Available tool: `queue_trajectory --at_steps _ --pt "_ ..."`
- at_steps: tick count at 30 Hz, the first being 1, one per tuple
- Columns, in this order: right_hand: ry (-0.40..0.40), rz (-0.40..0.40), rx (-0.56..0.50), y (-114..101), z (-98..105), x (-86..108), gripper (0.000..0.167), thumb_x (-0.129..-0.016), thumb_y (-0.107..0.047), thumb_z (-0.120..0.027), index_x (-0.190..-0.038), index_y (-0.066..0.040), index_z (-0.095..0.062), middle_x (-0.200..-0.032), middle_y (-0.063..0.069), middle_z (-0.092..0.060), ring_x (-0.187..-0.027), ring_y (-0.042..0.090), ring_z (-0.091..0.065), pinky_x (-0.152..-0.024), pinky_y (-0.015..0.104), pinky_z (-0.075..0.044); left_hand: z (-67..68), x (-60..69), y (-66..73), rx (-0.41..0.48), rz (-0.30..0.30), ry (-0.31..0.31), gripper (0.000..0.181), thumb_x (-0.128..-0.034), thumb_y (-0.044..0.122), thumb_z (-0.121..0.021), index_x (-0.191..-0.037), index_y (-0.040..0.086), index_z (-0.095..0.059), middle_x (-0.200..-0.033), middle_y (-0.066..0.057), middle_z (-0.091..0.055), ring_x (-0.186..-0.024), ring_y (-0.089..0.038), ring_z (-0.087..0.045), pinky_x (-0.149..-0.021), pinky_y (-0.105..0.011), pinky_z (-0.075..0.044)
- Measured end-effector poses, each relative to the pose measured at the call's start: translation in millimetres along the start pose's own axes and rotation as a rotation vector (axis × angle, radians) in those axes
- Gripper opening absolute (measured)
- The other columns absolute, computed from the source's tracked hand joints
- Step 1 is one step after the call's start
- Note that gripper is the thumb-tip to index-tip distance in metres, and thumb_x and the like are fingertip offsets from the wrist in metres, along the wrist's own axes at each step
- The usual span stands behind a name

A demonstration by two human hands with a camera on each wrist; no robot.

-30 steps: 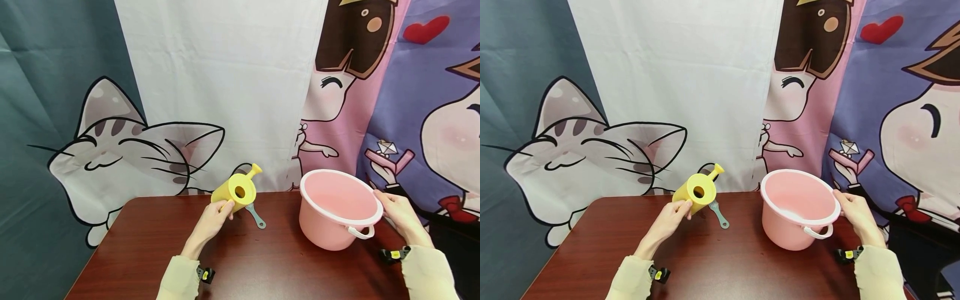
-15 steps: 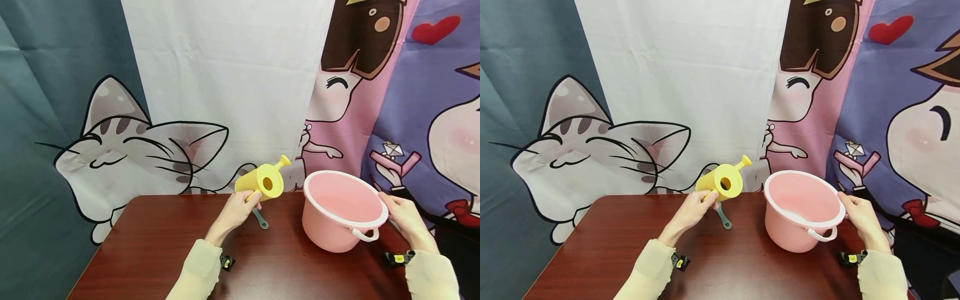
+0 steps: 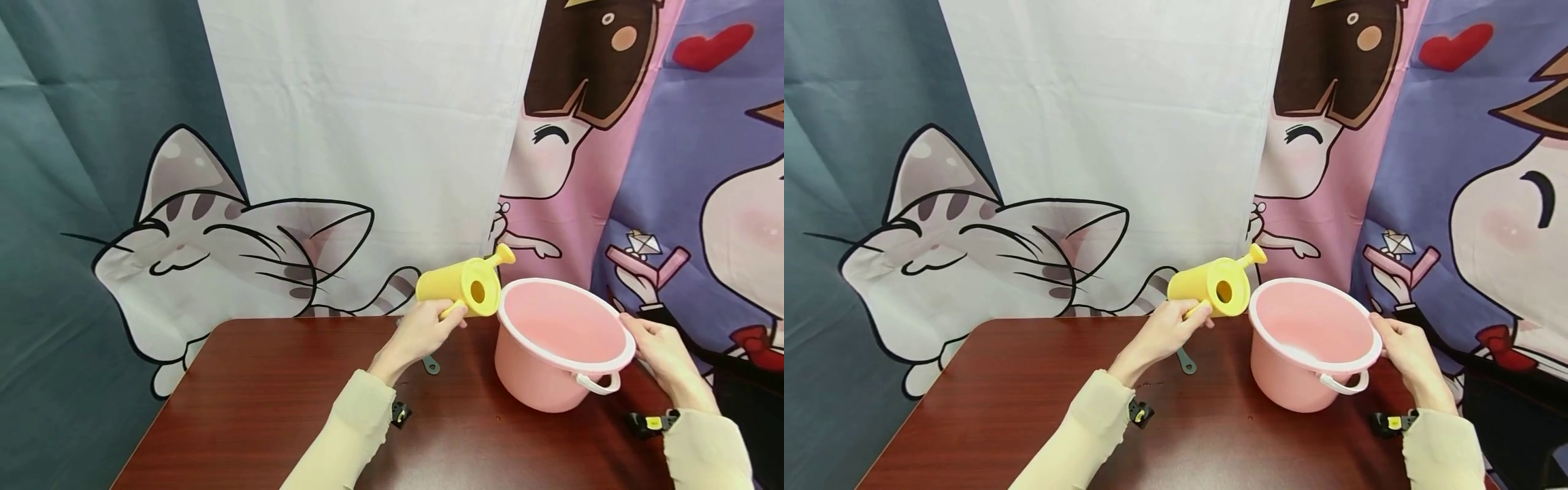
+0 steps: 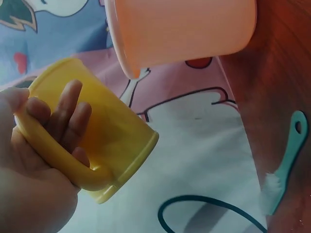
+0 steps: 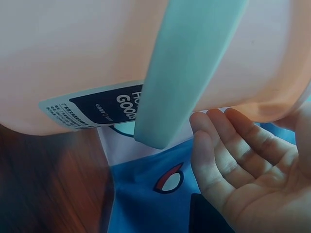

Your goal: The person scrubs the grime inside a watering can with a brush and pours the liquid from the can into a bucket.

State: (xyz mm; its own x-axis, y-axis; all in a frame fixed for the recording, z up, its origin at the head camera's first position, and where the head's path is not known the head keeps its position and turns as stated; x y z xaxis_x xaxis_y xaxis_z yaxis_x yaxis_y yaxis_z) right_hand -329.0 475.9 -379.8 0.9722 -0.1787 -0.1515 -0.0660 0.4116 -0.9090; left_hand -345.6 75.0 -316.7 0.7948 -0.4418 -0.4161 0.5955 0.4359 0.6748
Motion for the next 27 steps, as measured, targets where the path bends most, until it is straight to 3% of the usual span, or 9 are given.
queue_trajectory --at_steps 5,14,22,27 --pt "-0.026 -0.011 -0.021 0 0 0.8 0.026 -0.101 -0.034 -0.053 -0.09 -0.025 -0.075 -0.08 -0.005 -0.07 -0.072 0.006 -0.064 -0.062 0.022 -0.051 -10.4 -12.8 13.4 -0.023 -0.021 -0.041 0.033 -0.1005 0.037 -0.051 -0.075 0.02 -0.065 -0.067 0.011 -0.059 -0.06 -0.006 -0.047 -0.055 -0.021 -0.038" --pt "-0.018 -0.028 -0.064 5 5 3.3 0.025 -0.101 -0.031 -0.054 -0.087 -0.029 -0.074 -0.08 -0.009 -0.068 -0.072 0.004 -0.064 -0.062 0.02 -0.051 -30.1 -34.9 46.2 -0.209 -0.107 -0.1 0.04 -0.0997 0.037 -0.053 -0.065 0.017 -0.047 -0.056 0.008 -0.04 -0.053 -0.005 -0.039 -0.051 -0.018 -0.031" --pt "-0.016 -0.039 -0.088 8 8 3.6 0.026 -0.101 -0.029 -0.054 -0.084 -0.032 -0.074 -0.078 -0.01 -0.068 -0.069 0.004 -0.062 -0.061 0.02 -0.05 -50.9 -48.4 65.2 -0.368 -0.18 -0.129 0.04 -0.0992 0.038 -0.053 -0.065 0.018 -0.048 -0.055 0.009 -0.038 -0.053 -0.004 -0.039 -0.051 -0.016 -0.031" --pt "-0.018 -0.047 -0.104 11 8 3.3 0.026 -0.101 -0.029 -0.054 -0.083 -0.034 -0.073 -0.078 -0.011 -0.067 -0.069 0.004 -0.062 -0.061 0.02 -0.05 -61.9 -53.6 71.7 -0.486 -0.239 -0.142 0.041 -0.0997 0.039 -0.052 -0.064 0.019 -0.049 -0.056 0.01 -0.042 -0.055 -0.004 -0.042 -0.057 -0.017 -0.034"
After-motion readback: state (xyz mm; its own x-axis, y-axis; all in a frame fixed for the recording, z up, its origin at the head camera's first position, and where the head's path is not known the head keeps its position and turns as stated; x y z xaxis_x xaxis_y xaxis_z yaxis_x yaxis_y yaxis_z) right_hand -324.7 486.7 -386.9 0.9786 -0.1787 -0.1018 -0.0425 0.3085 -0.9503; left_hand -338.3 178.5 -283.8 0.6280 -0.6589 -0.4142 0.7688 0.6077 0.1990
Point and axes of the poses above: each hand's wrist, its own x-axis away from the middle knuckle, its own z-axis out of the back of the hand, y = z × x, the point moved 9 cm from there along -x, towards the middle knuckle
